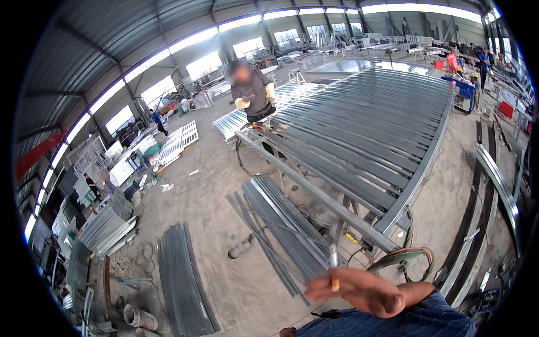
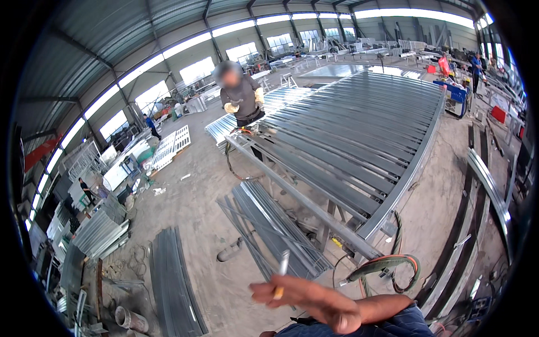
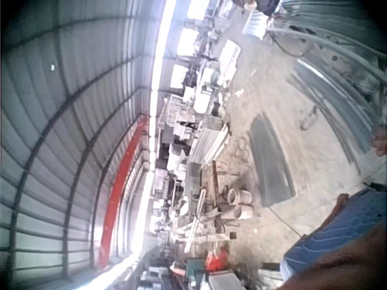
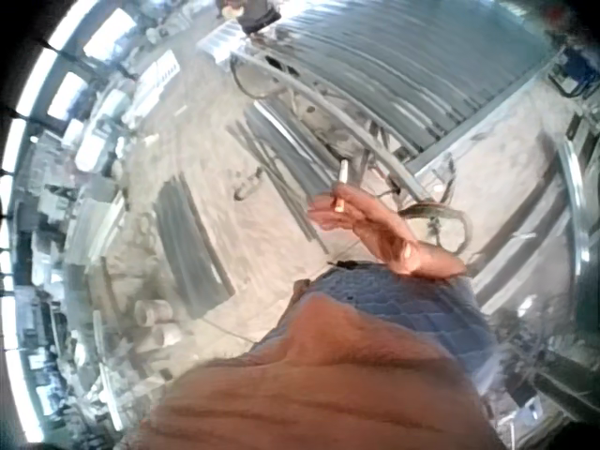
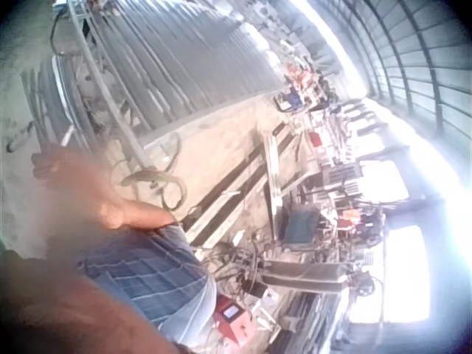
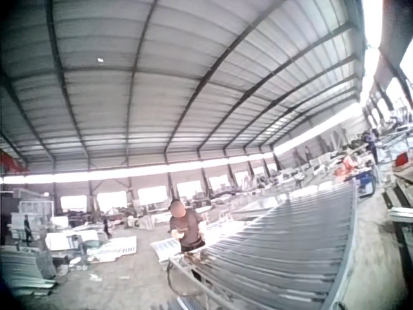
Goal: The person welds a metal frame using a handheld welding tool, creating bright sparks along the joints. They pause briefly to reposition the tool and continue welding along the frame's length.
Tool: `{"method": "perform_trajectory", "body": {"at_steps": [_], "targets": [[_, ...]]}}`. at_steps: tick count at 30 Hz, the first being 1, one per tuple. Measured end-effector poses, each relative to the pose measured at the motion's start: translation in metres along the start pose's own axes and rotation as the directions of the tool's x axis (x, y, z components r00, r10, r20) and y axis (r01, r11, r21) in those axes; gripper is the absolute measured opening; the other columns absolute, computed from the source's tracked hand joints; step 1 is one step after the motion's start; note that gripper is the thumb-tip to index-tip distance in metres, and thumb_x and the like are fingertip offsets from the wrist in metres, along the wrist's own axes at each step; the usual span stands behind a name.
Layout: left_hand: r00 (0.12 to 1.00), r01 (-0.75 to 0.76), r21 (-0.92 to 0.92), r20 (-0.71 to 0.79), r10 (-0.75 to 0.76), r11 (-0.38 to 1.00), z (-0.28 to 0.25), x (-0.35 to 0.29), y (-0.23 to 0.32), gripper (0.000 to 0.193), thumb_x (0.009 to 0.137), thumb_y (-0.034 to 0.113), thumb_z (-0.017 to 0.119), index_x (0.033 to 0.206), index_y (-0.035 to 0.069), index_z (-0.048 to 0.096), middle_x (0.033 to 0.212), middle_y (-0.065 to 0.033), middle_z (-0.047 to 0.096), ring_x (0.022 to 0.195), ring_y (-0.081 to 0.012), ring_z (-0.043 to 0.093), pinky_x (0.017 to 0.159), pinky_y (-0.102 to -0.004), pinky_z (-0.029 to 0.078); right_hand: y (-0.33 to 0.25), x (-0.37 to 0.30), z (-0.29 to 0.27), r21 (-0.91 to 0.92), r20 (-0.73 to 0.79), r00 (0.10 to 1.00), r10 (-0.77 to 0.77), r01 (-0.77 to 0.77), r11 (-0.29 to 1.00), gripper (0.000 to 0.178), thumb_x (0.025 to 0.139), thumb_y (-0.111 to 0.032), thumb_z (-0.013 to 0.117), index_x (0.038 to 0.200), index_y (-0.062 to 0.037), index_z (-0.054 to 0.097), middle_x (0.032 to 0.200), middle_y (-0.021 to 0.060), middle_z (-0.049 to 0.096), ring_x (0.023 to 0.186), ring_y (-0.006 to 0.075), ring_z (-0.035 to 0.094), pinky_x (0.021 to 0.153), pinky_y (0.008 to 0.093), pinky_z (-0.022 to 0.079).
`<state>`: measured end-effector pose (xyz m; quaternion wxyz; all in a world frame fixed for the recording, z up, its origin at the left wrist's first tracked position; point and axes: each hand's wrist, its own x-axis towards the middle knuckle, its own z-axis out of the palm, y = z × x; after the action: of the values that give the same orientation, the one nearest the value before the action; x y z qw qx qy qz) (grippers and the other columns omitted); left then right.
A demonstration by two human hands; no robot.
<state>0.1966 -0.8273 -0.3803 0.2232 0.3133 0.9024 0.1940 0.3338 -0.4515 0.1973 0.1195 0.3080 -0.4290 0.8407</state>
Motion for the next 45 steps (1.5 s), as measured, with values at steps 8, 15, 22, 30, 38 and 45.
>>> {"method": "perform_trajectory", "body": {"at_steps": [8,15,22,30,38,45], "targets": [[0.998,-0.006,0.054,0.068,0.002,0.999,0.001,0.008,0.015,0.026,0.089,0.032,0.063,0.091,0.007,0.071,0.084,-0.0180,0.071,0.078,-0.0379,0.070,0.066,-0.0511,0.054,-0.002,0.006,0.024,0.351,0.413,0.887,-0.206,0.053,0.935,0.120,0.092,-0.072,0.066,0.168,0.0003,0.009,0.171,0.0288,0.019,0.159,0.0417,0.021,0.126,0.0578,0.023],[0.996,-0.057,0.046,0.073,0.054,0.997,0.009,0.003,0.023,0.018,0.093,0.022,0.060,0.094,0.006,0.068,0.082,-0.0162,0.068,0.072,-0.0358,0.069,0.060,-0.0498,0.054,0.006,0.001,0.024,0.322,0.477,0.840,-0.259,0.107,0.941,0.131,0.083,-0.079,0.071,0.168,0.0018,0.012,0.167,0.0327,0.028,0.154,0.0482,0.031,0.122,0.0608,0.029],[0.969,-0.245,0.035,-0.025,0.246,0.969,0.013,-0.038,0.016,0.013,0.096,0.017,0.057,0.098,0.007,0.066,0.084,-0.0144,0.067,0.072,-0.0343,0.069,0.059,-0.0490,0.054,0.005,-0.006,0.039,0.368,0.341,0.884,-0.319,0.187,0.911,0.128,0.085,-0.078,0.069,0.161,0.0131,0.021,0.158,0.0401,0.037,0.147,0.0507,0.042,0.118,0.0623,0.035],[0.965,0.093,0.060,0.241,-0.105,0.994,0.010,-0.047,0.019,0.029,0.094,0.038,0.058,0.106,0.019,0.077,0.105,-0.0135,0.077,0.099,-0.0367,0.074,0.083,-0.0517,0.058,-0.050,-0.005,0.061,0.236,-0.021,0.988,-0.154,0.154,0.959,0.103,0.098,-0.065,0.063,0.154,0.0166,0.034,0.143,0.0410,0.052,0.134,0.0512,0.056,0.110,0.0609,0.046],[0.969,-0.075,0.101,0.244,0.048,0.992,0.013,-0.016,0.019,0.024,0.092,0.036,0.062,0.099,0.019,0.077,0.100,-0.0127,0.077,0.095,-0.0375,0.074,0.079,-0.0527,0.059,-0.037,-0.007,0.063,0.070,-0.076,0.972,-0.223,0.228,0.971,0.082,0.106,-0.053,0.057,0.148,0.0157,0.045,0.131,0.0362,0.064,0.117,0.0485,0.068,0.100,0.0606,0.054],[0.970,0.120,0.026,0.208,-0.123,0.992,0.027,-0.035,0.017,0.034,0.090,0.045,0.061,0.098,0.018,0.079,0.102,-0.0160,0.077,0.101,-0.0369,0.074,0.082,-0.0516,0.058,-0.075,0.011,0.068,-0.066,-0.074,0.997,-0.016,0.011,0.998,0.092,0.102,-0.062,0.057,0.153,0.0123,0.041,0.142,0.0331,0.059,0.123,0.0427,0.067,0.104,0.0563,0.054]]}}
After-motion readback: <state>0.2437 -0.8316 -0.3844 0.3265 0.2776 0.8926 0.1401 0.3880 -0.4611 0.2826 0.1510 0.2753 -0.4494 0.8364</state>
